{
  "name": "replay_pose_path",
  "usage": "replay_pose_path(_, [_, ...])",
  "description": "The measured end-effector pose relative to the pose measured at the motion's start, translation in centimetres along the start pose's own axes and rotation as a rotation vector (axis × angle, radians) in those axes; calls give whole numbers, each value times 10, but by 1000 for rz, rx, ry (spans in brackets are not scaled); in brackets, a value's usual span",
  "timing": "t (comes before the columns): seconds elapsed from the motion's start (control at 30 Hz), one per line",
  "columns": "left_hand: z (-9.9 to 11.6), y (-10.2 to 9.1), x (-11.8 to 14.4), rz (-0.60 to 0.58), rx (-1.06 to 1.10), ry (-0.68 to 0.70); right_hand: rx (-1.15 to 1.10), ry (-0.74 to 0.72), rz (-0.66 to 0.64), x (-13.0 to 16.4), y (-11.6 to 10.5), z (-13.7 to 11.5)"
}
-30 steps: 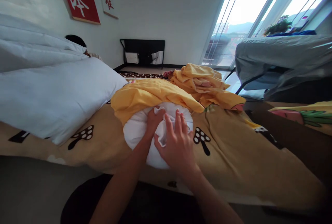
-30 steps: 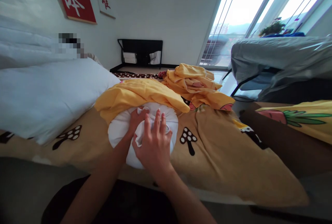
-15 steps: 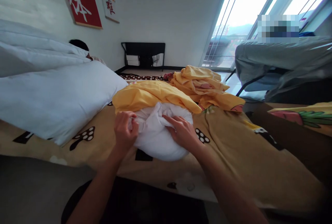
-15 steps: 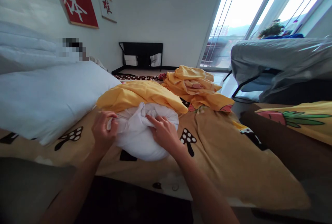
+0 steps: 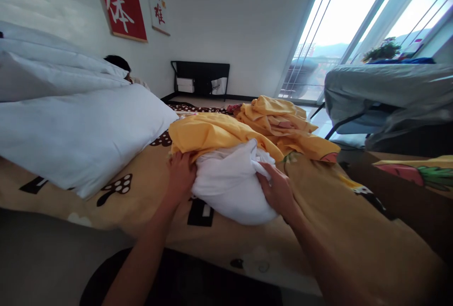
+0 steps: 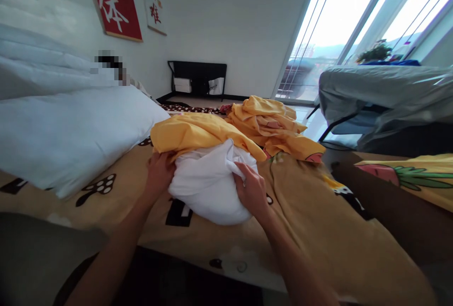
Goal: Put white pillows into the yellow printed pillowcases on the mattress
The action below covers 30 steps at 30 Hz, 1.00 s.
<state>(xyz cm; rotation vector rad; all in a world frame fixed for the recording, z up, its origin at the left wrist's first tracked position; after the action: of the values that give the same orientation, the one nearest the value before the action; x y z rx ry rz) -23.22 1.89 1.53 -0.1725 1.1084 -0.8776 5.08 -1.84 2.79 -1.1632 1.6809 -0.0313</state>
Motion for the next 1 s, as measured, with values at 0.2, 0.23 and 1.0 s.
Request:
replay_pose_path(0.2, [-18, 3, -2, 161, -56, -145, -5, 136, 99, 14, 2, 4])
replay_pose_path(0.23, [-20, 1, 3, 175, -58, -173, -2, 165, 137, 17, 2, 5])
replay_pose_path(1.0, [-10, 3, 57, 237, 368, -281, 255, -134, 428, 49, 15, -6])
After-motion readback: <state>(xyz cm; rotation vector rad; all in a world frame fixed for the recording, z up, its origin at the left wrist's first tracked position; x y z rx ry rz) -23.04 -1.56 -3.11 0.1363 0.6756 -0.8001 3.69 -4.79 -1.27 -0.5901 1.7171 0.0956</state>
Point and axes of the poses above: each hand's wrist, its own x-axis away from the middle knuckle, its own y-axis out of the palm, z = x × y, the point moved 1 cm from there along -x, towards the middle knuckle, and after that the axes turned 5 degrees about z, right-handed, at the moved point
